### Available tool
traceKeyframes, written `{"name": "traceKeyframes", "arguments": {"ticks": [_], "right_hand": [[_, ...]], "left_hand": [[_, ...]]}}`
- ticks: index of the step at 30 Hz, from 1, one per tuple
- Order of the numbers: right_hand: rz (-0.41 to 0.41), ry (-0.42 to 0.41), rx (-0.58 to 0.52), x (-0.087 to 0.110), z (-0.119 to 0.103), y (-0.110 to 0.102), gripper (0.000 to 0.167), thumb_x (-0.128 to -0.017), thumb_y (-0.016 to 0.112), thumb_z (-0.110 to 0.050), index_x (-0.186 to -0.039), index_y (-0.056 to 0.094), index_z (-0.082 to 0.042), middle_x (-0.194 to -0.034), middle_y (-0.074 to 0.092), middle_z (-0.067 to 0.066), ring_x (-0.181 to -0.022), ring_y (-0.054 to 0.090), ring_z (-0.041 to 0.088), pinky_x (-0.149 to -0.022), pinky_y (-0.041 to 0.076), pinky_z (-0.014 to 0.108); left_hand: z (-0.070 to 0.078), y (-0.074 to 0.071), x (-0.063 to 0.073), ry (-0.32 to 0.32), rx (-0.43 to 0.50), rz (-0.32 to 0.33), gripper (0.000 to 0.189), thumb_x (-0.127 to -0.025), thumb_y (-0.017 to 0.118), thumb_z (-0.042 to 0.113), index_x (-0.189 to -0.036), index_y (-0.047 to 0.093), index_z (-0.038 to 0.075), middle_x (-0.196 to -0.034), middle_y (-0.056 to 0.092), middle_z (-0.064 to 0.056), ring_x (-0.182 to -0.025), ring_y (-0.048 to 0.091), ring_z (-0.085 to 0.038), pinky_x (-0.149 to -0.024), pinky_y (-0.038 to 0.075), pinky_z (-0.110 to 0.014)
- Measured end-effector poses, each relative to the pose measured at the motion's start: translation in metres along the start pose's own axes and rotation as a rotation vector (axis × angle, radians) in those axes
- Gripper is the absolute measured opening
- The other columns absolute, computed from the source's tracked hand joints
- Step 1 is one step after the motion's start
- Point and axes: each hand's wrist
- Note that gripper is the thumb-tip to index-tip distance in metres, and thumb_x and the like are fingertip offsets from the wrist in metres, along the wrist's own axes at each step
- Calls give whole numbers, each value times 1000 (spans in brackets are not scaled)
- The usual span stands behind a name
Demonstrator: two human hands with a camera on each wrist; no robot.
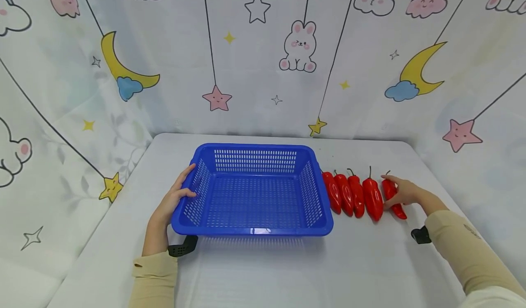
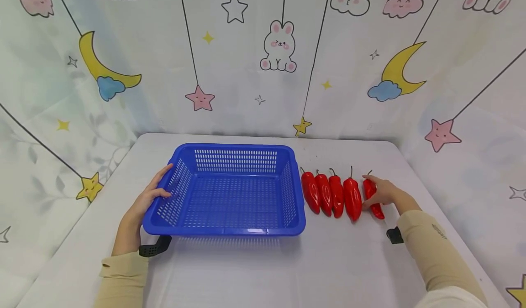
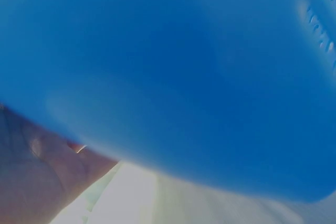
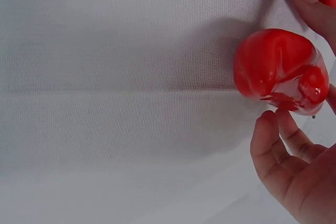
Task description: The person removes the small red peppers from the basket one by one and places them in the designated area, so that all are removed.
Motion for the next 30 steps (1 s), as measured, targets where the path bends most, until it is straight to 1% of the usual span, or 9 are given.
{"name": "traceKeyframes", "arguments": {"ticks": [2,4,7,9,12,19,24,26,30], "right_hand": [[-11,-5,5,3,-3,-1,113,-58,82,-40,-142,15,-4,-125,25,36,-107,33,51,-68,51,44],[-18,-7,4,11,-12,-2,110,-60,81,-37,-142,16,-4,-125,25,36,-107,34,51,-69,51,45],[-27,-16,15,23,-28,-5,107,-63,80,-33,-142,16,0,-123,25,37,-105,35,51,-70,51,46],[-18,-23,26,29,-37,-7,105,-64,80,-32,-140,17,3,-122,27,38,-105,35,52,-70,51,46],[3,-34,51,35,-44,-8,102,-65,79,-31,-140,19,4,-121,30,39,-104,38,52,-70,51,44],[47,-81,92,38,-47,-11,100,-67,78,-35,-139,22,4,-116,38,39,-101,43,49,-67,52,43],[100,-129,142,46,-53,-14,94,-68,75,-38,-137,27,4,-110,43,35,-97,44,46,-64,51,41],[112,-139,151,48,-55,-15,92,-69,75,-38,-137,28,4,-109,44,34,-97,45,45,-63,51,41],[136,-150,163,52,-59,-15,89,-71,73,-39,-136,30,4,-108,45,33,-96,45,45,-63,51,42]], "left_hand": [[1,0,-1,-6,-6,1,77,-82,40,2,-147,10,28,-152,-3,-9,-132,12,-41,-93,30,-56],[1,-1,-1,-8,-10,0,77,-82,40,2,-147,10,29,-152,-2,-10,-131,13,-42,-93,31,-55],[2,-1,-1,-13,-23,-4,76,-83,40,3,-147,9,29,-152,-2,-11,-131,15,-42,-91,33,-54],[3,-1,-1,-15,-31,-8,75,-84,41,4,-147,9,29,-152,-2,-12,-130,15,-42,-91,33,-55],[4,-1,0,-13,-44,-10,73,-87,42,6,-148,8,28,-152,-3,-12,-132,13,-43,-93,30,-58],[4,-4,2,-8,-92,-14,65,-93,40,14,-148,8,26,-152,-4,-11,-133,9,-41,-97,21,-61],[8,-7,0,3,-198,5,63,-95,40,20,-148,7,25,-152,-1,-13,-135,5,-40,-99,13,-63],[9,-7,0,-2,-229,11,63,-95,39,22,-148,6,25,-152,1,-15,-135,7,-41,-99,13,-64],[12,-8,3,-18,-244,12,62,-96,39,24,-148,5,23,-150,6,-21,-133,12,-44,-98,16,-64]]}}
Point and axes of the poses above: each hand's wrist, its own x-axis away from the middle knuckle, its own y-axis out of the palm, z = x × y
